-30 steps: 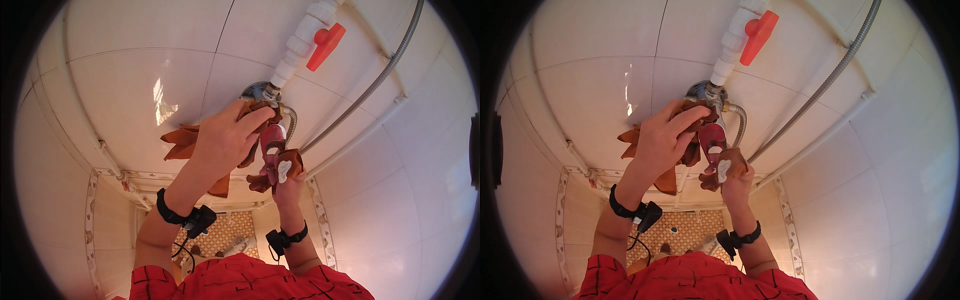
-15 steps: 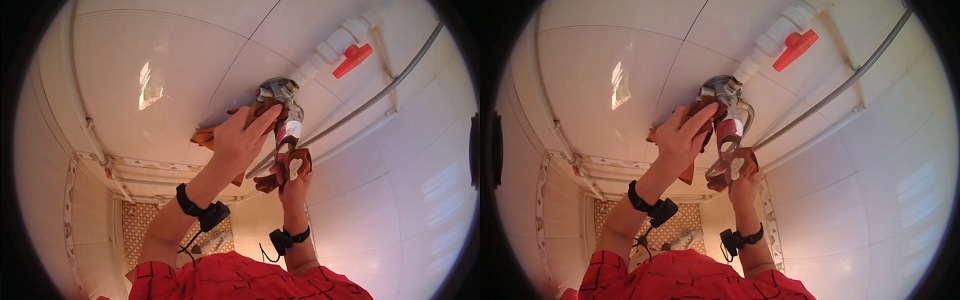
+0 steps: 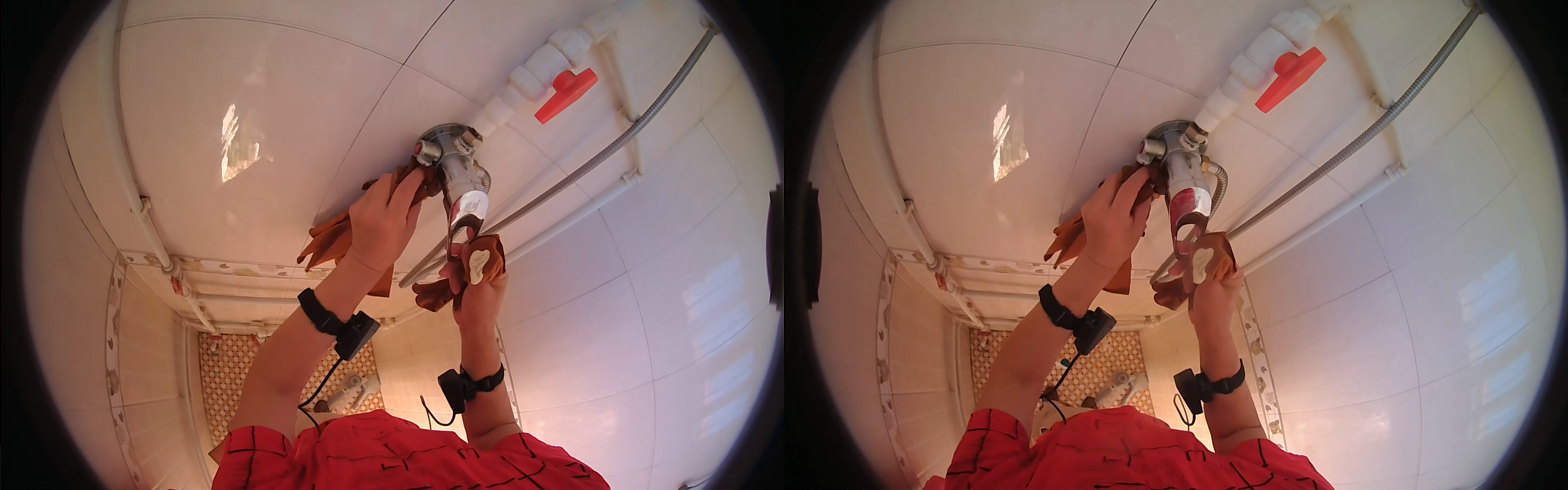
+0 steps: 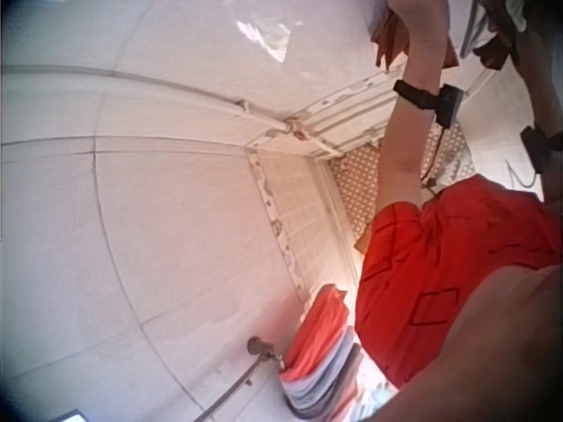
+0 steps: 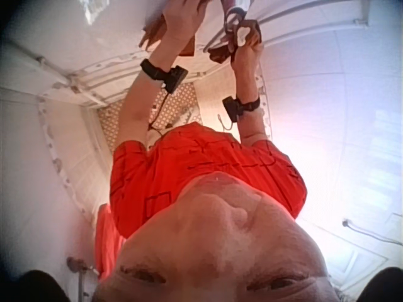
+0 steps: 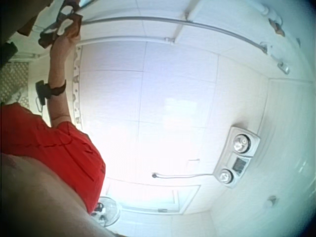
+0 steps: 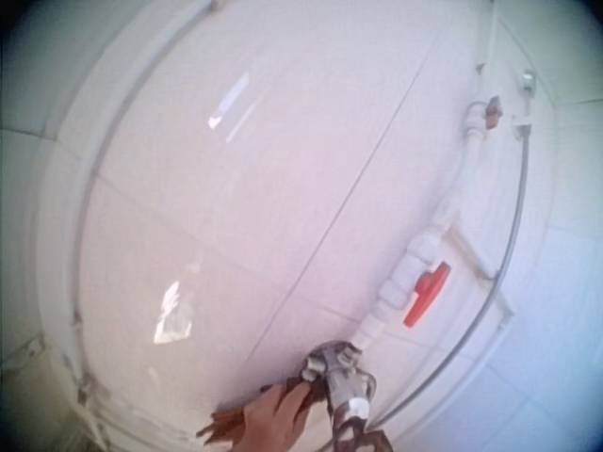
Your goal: The person wipes down the tiled wall, white pipes, and a shower faucet with a cloth.
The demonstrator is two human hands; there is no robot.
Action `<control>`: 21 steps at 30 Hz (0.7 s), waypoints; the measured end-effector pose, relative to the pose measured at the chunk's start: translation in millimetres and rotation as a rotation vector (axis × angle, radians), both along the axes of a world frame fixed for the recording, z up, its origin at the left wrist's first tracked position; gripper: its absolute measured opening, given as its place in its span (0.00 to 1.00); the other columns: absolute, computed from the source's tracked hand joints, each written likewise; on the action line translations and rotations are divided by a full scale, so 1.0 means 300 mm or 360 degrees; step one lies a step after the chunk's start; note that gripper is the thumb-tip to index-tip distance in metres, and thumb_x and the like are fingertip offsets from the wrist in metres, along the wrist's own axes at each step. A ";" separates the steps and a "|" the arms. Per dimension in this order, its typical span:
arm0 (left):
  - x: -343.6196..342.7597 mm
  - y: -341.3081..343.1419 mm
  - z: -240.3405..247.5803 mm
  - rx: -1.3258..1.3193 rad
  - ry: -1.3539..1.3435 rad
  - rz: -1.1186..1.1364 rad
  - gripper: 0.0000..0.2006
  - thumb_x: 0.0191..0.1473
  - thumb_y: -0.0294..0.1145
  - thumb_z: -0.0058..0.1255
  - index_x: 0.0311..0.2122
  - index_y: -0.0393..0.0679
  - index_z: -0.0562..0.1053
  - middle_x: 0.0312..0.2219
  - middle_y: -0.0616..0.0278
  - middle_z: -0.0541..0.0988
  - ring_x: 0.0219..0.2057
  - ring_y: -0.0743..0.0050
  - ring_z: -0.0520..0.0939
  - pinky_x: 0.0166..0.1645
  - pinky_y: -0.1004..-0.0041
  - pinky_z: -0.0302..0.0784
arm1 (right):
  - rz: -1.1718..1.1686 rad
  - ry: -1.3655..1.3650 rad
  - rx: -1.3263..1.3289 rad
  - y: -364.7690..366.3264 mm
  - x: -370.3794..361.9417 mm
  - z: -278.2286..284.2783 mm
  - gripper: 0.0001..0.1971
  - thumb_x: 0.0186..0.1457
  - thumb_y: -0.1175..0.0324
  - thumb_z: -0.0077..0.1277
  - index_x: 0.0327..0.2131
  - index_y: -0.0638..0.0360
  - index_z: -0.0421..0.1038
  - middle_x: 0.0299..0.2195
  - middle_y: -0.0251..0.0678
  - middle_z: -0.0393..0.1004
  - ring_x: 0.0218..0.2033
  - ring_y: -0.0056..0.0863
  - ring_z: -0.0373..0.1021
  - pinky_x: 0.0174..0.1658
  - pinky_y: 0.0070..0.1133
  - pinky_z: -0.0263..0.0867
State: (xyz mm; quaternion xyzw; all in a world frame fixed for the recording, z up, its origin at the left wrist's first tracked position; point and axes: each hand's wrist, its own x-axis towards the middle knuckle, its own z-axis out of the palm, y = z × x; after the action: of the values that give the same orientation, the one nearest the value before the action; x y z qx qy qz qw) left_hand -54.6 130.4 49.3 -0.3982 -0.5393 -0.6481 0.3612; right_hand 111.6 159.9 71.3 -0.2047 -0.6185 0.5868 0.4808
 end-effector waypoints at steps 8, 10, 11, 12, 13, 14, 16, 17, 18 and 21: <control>-0.102 -0.249 0.116 -0.0590 0.0346 -0.0028 0.19 0.40 0.24 0.58 0.42 0.49 0.75 0.31 0.60 0.76 0.28 0.58 0.78 0.30 0.66 0.75 | -0.0045 -0.0040 0.0041 0.031 0.024 -0.025 0.11 0.60 0.71 0.47 0.44 0.65 0.71 0.30 0.39 0.77 0.17 0.20 0.68 0.17 0.14 0.56; -0.140 -0.305 0.171 -0.0539 0.0351 0.0080 0.18 0.42 0.24 0.58 0.42 0.50 0.75 0.32 0.61 0.77 0.28 0.59 0.78 0.31 0.67 0.76 | -0.0055 -0.0063 -0.0001 0.023 0.021 -0.019 0.10 0.59 0.74 0.45 0.43 0.65 0.71 0.30 0.40 0.77 0.17 0.19 0.67 0.17 0.13 0.56; -0.150 -0.313 0.223 -0.0540 0.0430 0.0078 0.17 0.42 0.23 0.57 0.42 0.50 0.75 0.31 0.61 0.76 0.28 0.59 0.78 0.31 0.66 0.75 | -0.0053 -0.0083 -0.0014 0.022 0.019 -0.011 0.10 0.59 0.75 0.44 0.42 0.66 0.71 0.31 0.40 0.77 0.17 0.19 0.67 0.17 0.13 0.56; -0.159 -0.311 0.272 -0.0548 0.0505 0.0079 0.16 0.43 0.23 0.56 0.41 0.49 0.75 0.30 0.61 0.76 0.27 0.59 0.78 0.31 0.66 0.75 | -0.0047 -0.0107 -0.0034 0.017 0.019 -0.007 0.10 0.59 0.76 0.42 0.42 0.66 0.71 0.31 0.40 0.77 0.17 0.19 0.67 0.17 0.13 0.55; -0.168 -0.292 0.320 -0.0673 0.0660 0.0047 0.15 0.44 0.24 0.55 0.41 0.49 0.75 0.28 0.61 0.75 0.27 0.59 0.77 0.30 0.66 0.74 | -0.0033 -0.0149 -0.0080 0.006 0.018 0.007 0.10 0.58 0.77 0.41 0.41 0.66 0.71 0.30 0.40 0.77 0.16 0.18 0.66 0.17 0.13 0.55; -0.176 -0.265 0.369 -0.0798 0.0812 0.0015 0.14 0.44 0.24 0.54 0.40 0.49 0.75 0.27 0.61 0.74 0.27 0.59 0.77 0.30 0.65 0.74 | -0.0017 -0.0192 -0.0125 -0.010 0.019 0.028 0.10 0.58 0.78 0.40 0.40 0.66 0.71 0.30 0.40 0.77 0.16 0.18 0.65 0.17 0.13 0.55; -0.188 -0.233 0.430 -0.1032 0.1031 -0.0028 0.13 0.45 0.25 0.53 0.39 0.49 0.76 0.26 0.60 0.72 0.26 0.59 0.77 0.30 0.65 0.73 | 0.0029 -0.0177 -0.0188 -0.037 0.024 0.063 0.09 0.58 0.76 0.41 0.39 0.66 0.71 0.26 0.39 0.75 0.14 0.20 0.66 0.15 0.15 0.57; -0.192 -0.220 0.448 -0.1145 0.1095 -0.0034 0.13 0.45 0.25 0.52 0.39 0.49 0.76 0.25 0.60 0.72 0.26 0.58 0.76 0.30 0.65 0.73 | 0.0064 -0.0117 -0.0208 -0.047 0.023 0.074 0.09 0.58 0.73 0.43 0.38 0.66 0.70 0.22 0.38 0.74 0.13 0.22 0.67 0.13 0.18 0.60; -0.185 -0.216 0.460 -0.1271 0.1164 -0.0050 0.12 0.45 0.25 0.51 0.38 0.48 0.76 0.24 0.60 0.71 0.26 0.58 0.76 0.30 0.65 0.73 | 0.0093 -0.0054 -0.0245 -0.051 0.023 0.073 0.09 0.58 0.70 0.45 0.37 0.67 0.70 0.18 0.38 0.72 0.12 0.24 0.68 0.12 0.20 0.63; -0.162 -0.252 0.505 -0.1521 0.1379 0.0020 0.12 0.43 0.25 0.51 0.37 0.48 0.76 0.25 0.59 0.72 0.27 0.57 0.77 0.31 0.66 0.73 | 0.0087 -0.0119 -0.0087 -0.006 0.037 0.039 0.10 0.58 0.69 0.44 0.38 0.66 0.71 0.20 0.39 0.73 0.11 0.25 0.69 0.11 0.19 0.63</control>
State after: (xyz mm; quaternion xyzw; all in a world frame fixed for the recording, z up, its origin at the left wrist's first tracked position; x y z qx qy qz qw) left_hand -103.1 54.8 200.6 -0.7376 -0.5761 -0.1148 0.3330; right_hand 122.8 158.2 82.8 -0.2226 -0.6252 0.6083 0.4353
